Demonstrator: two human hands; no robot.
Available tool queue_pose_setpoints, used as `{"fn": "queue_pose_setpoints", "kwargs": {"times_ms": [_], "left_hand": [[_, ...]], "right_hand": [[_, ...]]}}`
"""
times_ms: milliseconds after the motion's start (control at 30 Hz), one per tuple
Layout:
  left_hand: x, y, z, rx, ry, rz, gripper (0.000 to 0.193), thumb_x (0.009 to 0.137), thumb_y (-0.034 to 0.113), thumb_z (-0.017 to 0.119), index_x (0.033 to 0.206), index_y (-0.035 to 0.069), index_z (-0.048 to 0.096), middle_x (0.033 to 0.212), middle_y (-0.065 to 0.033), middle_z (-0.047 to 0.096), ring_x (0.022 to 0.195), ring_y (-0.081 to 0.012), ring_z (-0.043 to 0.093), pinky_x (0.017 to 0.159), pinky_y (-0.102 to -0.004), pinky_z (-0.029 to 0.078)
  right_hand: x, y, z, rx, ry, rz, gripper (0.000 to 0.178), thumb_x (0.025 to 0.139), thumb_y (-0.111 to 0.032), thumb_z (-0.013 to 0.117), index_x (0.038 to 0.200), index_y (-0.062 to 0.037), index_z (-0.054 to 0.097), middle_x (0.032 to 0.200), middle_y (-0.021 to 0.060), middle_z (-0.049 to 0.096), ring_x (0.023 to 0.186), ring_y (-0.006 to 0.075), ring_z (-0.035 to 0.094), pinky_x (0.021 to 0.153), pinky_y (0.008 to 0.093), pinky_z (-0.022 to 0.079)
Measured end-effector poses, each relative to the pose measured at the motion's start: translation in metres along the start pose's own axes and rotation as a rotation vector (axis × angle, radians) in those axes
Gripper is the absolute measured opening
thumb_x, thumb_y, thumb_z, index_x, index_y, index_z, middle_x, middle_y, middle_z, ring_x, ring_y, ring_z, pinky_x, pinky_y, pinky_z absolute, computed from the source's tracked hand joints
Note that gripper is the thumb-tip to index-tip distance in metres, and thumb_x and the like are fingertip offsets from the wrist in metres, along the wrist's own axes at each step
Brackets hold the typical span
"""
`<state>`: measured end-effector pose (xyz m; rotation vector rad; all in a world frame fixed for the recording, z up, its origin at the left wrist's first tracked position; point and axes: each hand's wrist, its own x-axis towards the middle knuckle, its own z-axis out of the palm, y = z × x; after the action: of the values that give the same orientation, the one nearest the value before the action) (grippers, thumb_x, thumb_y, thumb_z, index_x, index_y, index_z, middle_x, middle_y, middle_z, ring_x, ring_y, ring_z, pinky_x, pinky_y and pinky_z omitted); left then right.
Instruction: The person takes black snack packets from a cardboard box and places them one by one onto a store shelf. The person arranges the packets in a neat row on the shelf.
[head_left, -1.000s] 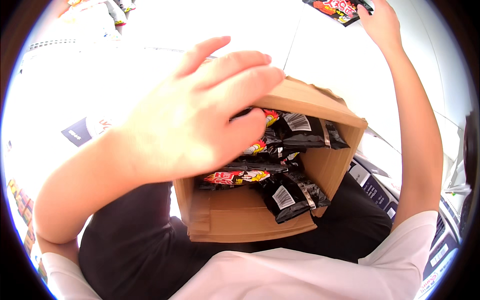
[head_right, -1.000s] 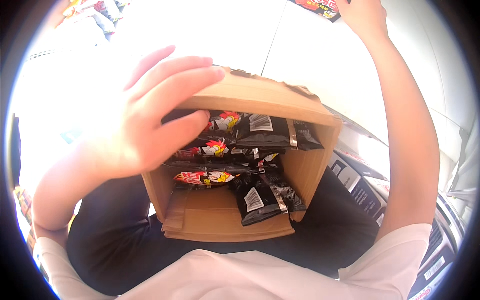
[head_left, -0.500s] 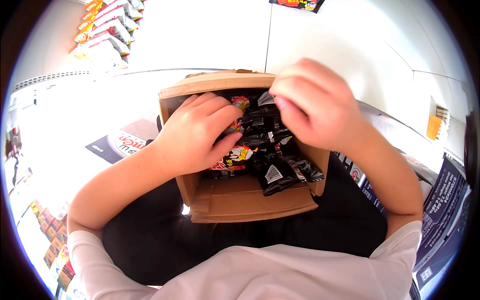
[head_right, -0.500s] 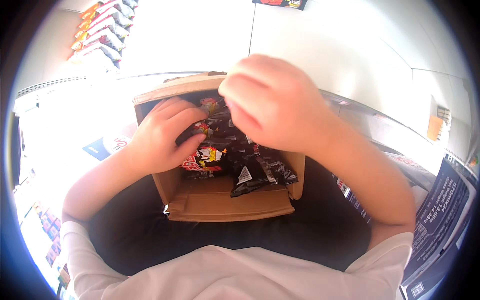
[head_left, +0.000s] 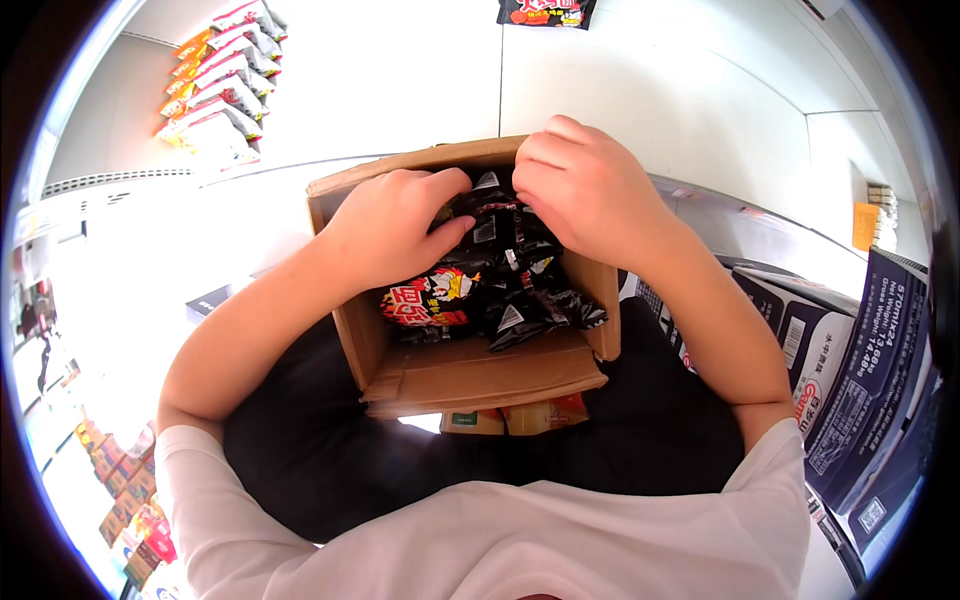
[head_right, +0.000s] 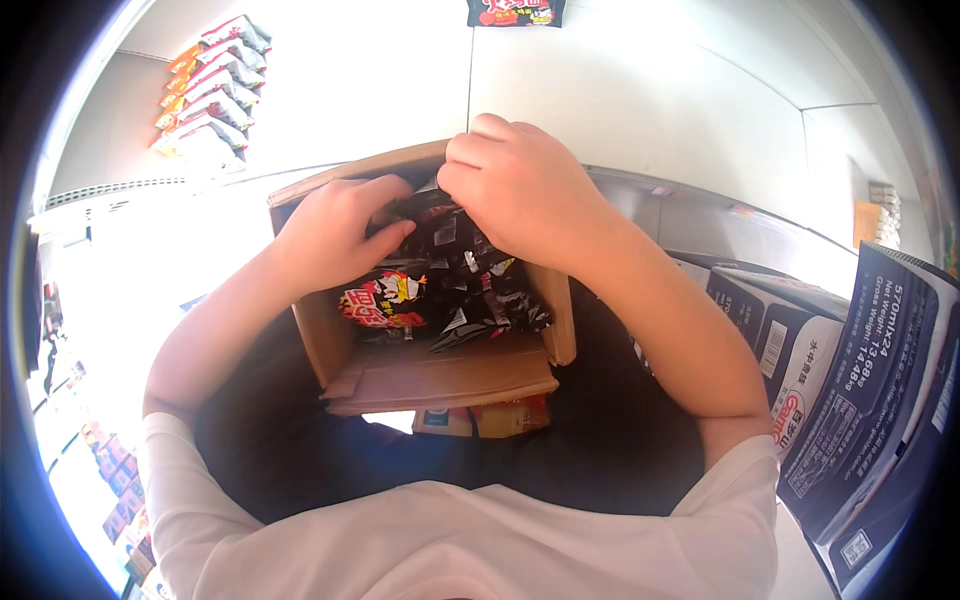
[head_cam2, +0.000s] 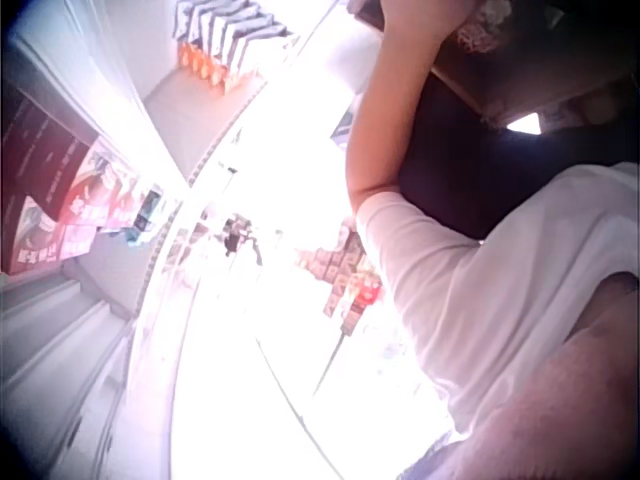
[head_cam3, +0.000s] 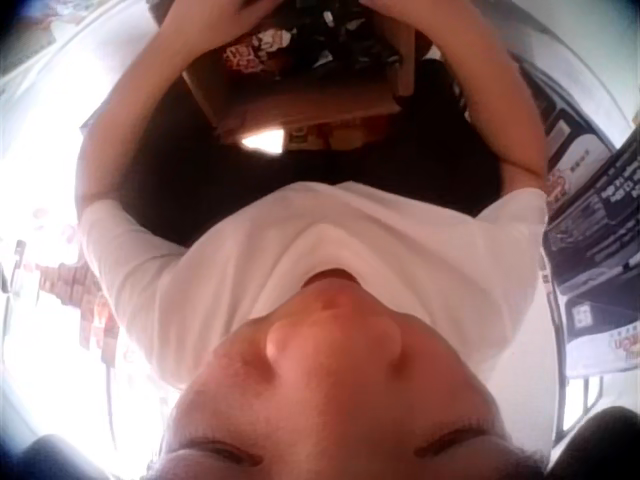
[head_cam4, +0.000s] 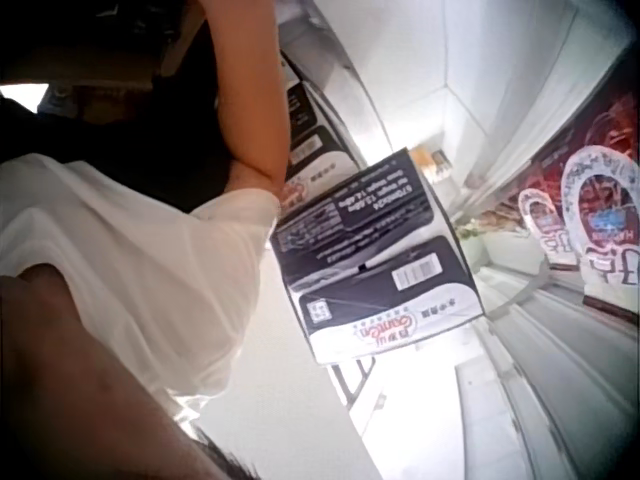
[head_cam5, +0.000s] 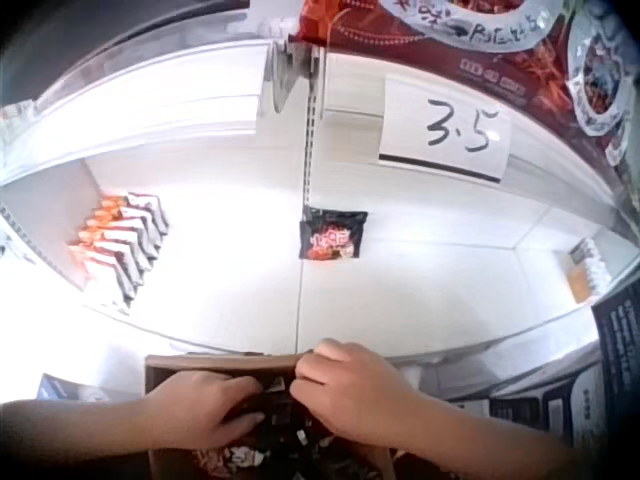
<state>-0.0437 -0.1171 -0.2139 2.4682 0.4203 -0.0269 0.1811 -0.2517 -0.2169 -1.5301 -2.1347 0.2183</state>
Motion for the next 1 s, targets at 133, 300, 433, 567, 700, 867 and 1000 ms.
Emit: {"fn": "queue_pose_setpoints", "kwargs": {"times_ms": [133,300,433,567,700,867,1000], "left_hand": [[0.004,0.004,-0.006,-0.046,-0.007,0.044,0.037,0.089,0.022,0.081,0.115,0.001,0.067,0.089,-0.0177,0.072,0.080,-0.0383,0.072,0.071,-0.0467,0.056],[0.006,0.018,-0.013,-0.156,0.105,0.047,0.039,0.086,0.022,0.084,0.113,0.000,0.066,0.090,-0.0137,0.065,0.080,-0.0352,0.068,0.071,-0.0423,0.054],[0.013,0.016,-0.022,-0.330,0.099,0.205,0.035,0.087,0.012,0.084,0.115,-0.001,0.067,0.096,-0.0092,0.068,0.076,-0.0225,0.065,0.073,-0.0356,0.054],[0.014,0.008,-0.027,-1.124,0.075,-0.183,0.037,0.095,0.009,0.080,0.128,-0.003,0.068,0.101,-0.0010,0.074,0.093,-0.0069,0.064,0.082,-0.0266,0.056],[0.016,0.004,-0.027,-1.565,0.201,-0.143,0.041,0.102,0.017,0.072,0.137,-0.003,0.062,0.131,-0.0148,0.073,0.118,-0.0217,0.071,0.102,-0.0393,0.058],[0.014,0.009,-0.029,-1.560,0.291,-0.200,0.038,0.104,0.018,0.070,0.135,-0.002,0.062,0.129,-0.0132,0.073,0.116,-0.0215,0.071,0.105,-0.0389,0.056],[0.010,0.015,-0.026,-1.476,0.228,-0.200,0.037,0.104,0.019,0.069,0.133,-0.004,0.064,0.128,-0.0138,0.073,0.116,-0.0196,0.070,0.105,-0.0370,0.055]], "right_hand": [[-0.001,-0.003,-0.026,0.190,0.042,0.127,0.006,0.093,-0.002,0.066,0.092,-0.0036,0.061,0.084,0.0110,0.063,0.079,0.0299,0.063,0.069,0.0390,0.052],[-0.001,-0.003,-0.072,0.444,0.111,0.261,0.009,0.103,-0.008,0.060,0.096,-0.0037,0.057,0.080,0.0073,0.062,0.071,0.0144,0.057,0.066,0.0271,0.045],[0.001,0.011,-0.085,0.864,0.218,0.331,0.011,0.108,-0.013,0.061,0.103,-0.0046,0.057,0.086,-0.0030,0.065,0.079,0.0018,0.055,0.066,0.0240,0.042],[0.001,0.020,-0.069,1.171,0.372,0.547,0.012,0.108,-0.016,0.061,0.103,-0.0050,0.059,0.090,-0.0014,0.067,0.083,0.0018,0.057,0.070,0.0213,0.044],[0.001,0.021,-0.059,1.344,0.423,0.622,0.009,0.105,-0.015,0.063,0.102,-0.0066,0.061,0.094,-0.0015,0.069,0.086,0.0043,0.062,0.072,0.0248,0.048],[0.004,0.007,-0.054,1.384,0.319,0.695,0.020,0.103,-0.018,0.067,0.115,-0.0014,0.067,0.105,0.0029,0.074,0.096,0.0093,0.067,0.083,0.0280,0.054],[0.006,0.002,-0.050,1.301,0.205,0.689,0.026,0.106,-0.019,0.066,0.118,0.0032,0.071,0.103,0.0033,0.075,0.092,0.0081,0.067,0.080,0.0246,0.053]]}}
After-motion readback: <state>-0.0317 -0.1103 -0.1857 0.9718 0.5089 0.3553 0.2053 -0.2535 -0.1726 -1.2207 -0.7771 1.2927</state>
